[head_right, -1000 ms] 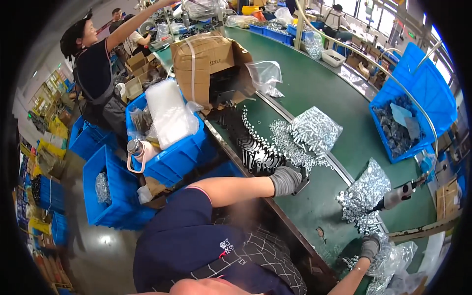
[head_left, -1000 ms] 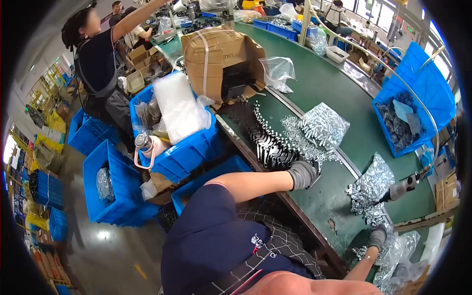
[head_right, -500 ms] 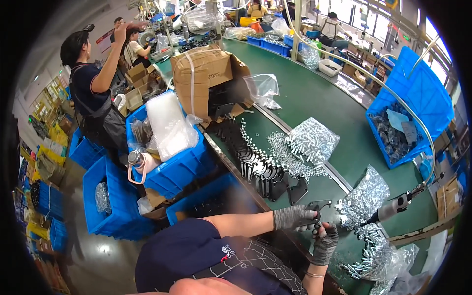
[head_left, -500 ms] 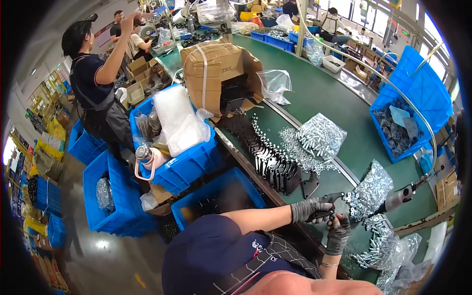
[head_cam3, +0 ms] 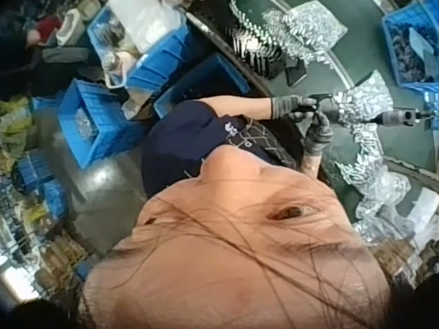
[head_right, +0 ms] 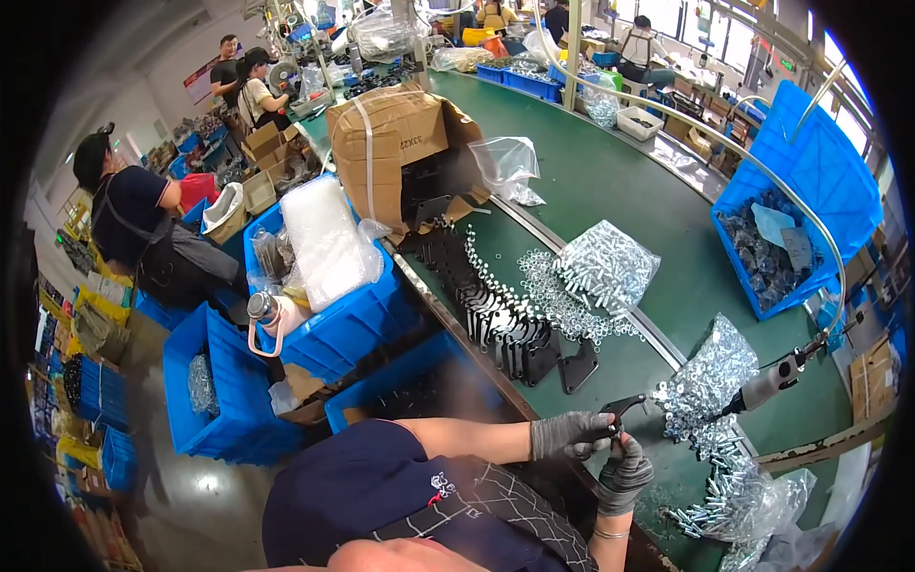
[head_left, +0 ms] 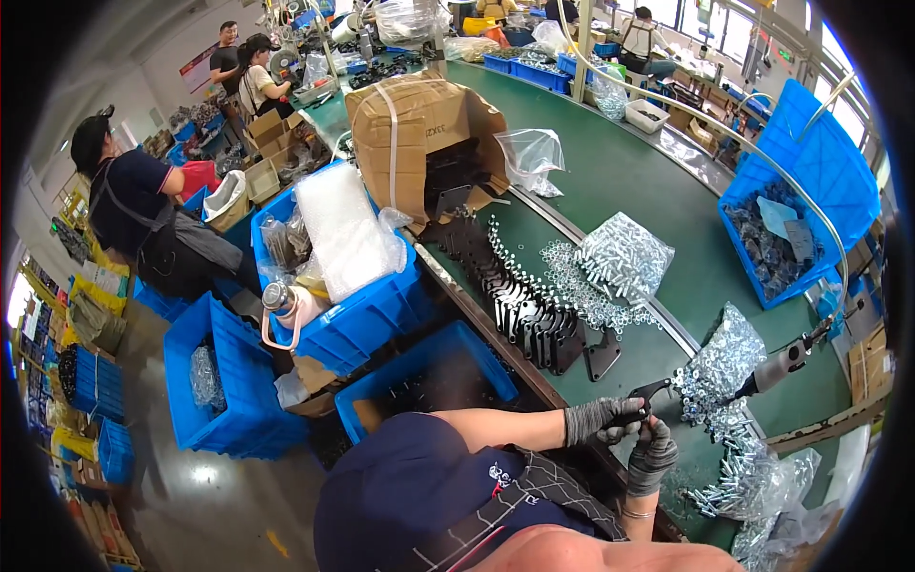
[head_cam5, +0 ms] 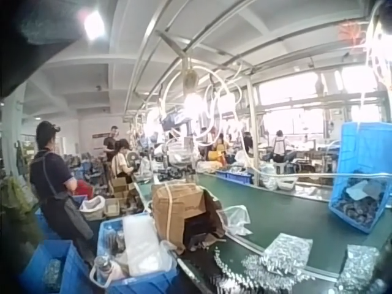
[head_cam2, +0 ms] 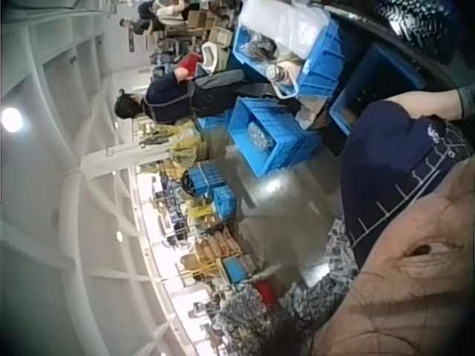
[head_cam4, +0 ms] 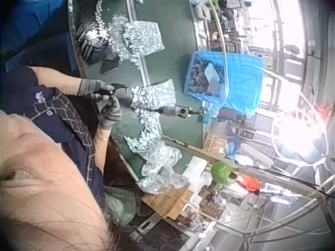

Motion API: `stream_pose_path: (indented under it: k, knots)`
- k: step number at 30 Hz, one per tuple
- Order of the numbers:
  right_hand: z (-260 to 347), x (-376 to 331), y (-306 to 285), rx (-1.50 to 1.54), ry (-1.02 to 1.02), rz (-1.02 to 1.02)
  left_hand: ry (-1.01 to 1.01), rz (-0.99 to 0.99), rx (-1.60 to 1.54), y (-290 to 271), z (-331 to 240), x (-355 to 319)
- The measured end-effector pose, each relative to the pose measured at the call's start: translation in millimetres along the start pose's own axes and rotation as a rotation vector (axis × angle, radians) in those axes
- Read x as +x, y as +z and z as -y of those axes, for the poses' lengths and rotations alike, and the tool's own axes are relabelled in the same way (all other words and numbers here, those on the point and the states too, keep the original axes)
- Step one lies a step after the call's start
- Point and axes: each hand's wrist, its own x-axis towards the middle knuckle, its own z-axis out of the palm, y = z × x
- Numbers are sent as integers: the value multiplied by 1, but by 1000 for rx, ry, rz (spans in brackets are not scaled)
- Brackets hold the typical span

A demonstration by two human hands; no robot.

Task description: Assembling small hardware components on an industrial production line using a pneumatic tool.

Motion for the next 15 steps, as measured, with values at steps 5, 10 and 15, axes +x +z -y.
stream_pose_path:
  k: [5,10,15]
  knots:
    - [-4,-3,5,245,184,27,39,-56,44,4,-1,-6]
    - [14,11,-16,985,748,193,173,74,133,-5,-5,-2]
    - [31,28,-28,881,766,304,115,12,29,-9,-1,4]
